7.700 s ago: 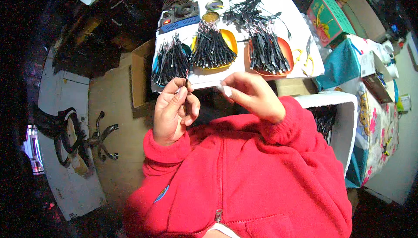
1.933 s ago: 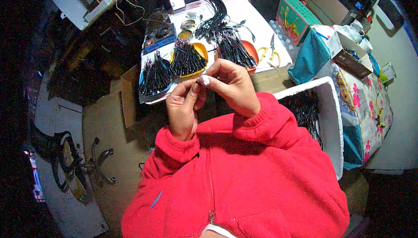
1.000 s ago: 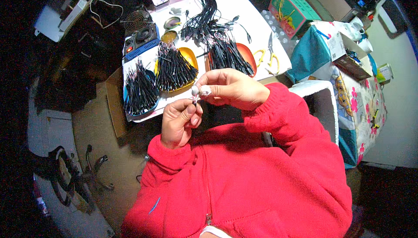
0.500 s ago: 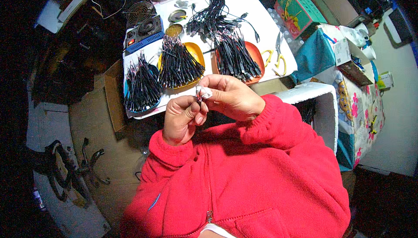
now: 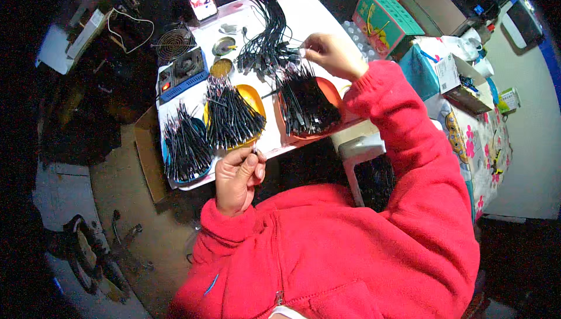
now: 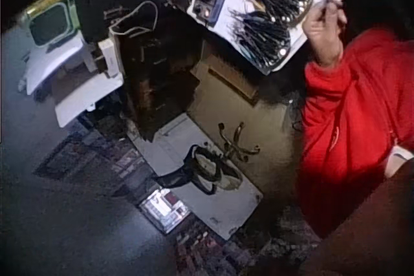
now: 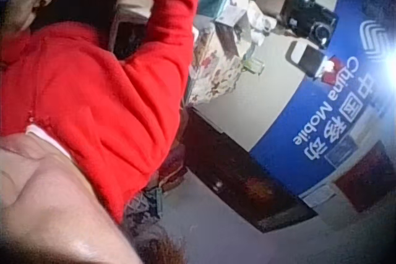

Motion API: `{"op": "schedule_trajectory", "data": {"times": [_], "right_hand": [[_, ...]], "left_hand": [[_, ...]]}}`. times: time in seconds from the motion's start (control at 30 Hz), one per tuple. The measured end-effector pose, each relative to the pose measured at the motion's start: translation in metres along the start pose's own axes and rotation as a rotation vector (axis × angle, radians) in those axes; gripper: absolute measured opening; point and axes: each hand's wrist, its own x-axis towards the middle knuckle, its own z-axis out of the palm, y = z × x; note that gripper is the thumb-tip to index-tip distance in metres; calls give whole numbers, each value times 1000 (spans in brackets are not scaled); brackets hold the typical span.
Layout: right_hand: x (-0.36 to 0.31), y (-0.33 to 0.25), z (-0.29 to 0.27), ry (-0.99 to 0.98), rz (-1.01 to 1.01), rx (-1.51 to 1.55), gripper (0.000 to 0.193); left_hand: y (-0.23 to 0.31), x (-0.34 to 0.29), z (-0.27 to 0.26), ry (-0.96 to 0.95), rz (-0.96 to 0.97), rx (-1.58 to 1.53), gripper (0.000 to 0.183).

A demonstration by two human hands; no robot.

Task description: The person repeatedly picks small black wires from bowls on a table, attaches a small white connector to each wire end, and places the finished unit into a white box. The process is repeated continuously with both hands.

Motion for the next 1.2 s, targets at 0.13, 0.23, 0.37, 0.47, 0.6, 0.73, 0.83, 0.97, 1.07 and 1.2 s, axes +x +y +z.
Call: {"op": "schedule_trajectory", "data": {"times": [0.13,0.23,0.37,0.47,0.6,0.73,0.83,0.97,1.07,1.2], "right_hand": [[83,67,2,-31,23,-449,21],[109,85,25,-64,13,-517,17],[115,69,17,-77,-50,-557,17],[95,31,-22,21,-80,-417,15],[33,-54,-65,44,-202,-223,11],[-62,-120,-36,-107,-344,-37,6],[-132,-140,35,-161,-318,117,10],[-177,-143,121,-228,-269,83,12],[-189,-143,150,-307,-274,65,13],[-182,-143,122,-62,-496,372,15]], "left_hand": [[-5,8,-4,-7,-3,-31,16],[-6,8,-8,40,23,-29,16],[-1,3,-13,39,41,-5,17],[3,1,-14,36,77,-59,17],[11,0,-8,-62,141,-116,16],[23,-3,9,-82,317,-150,15],[40,-9,21,-50,500,-21,15],[60,-37,25,92,678,142,18],[60,-63,24,81,734,175,17],[43,-88,28,146,718,207,15]]}}
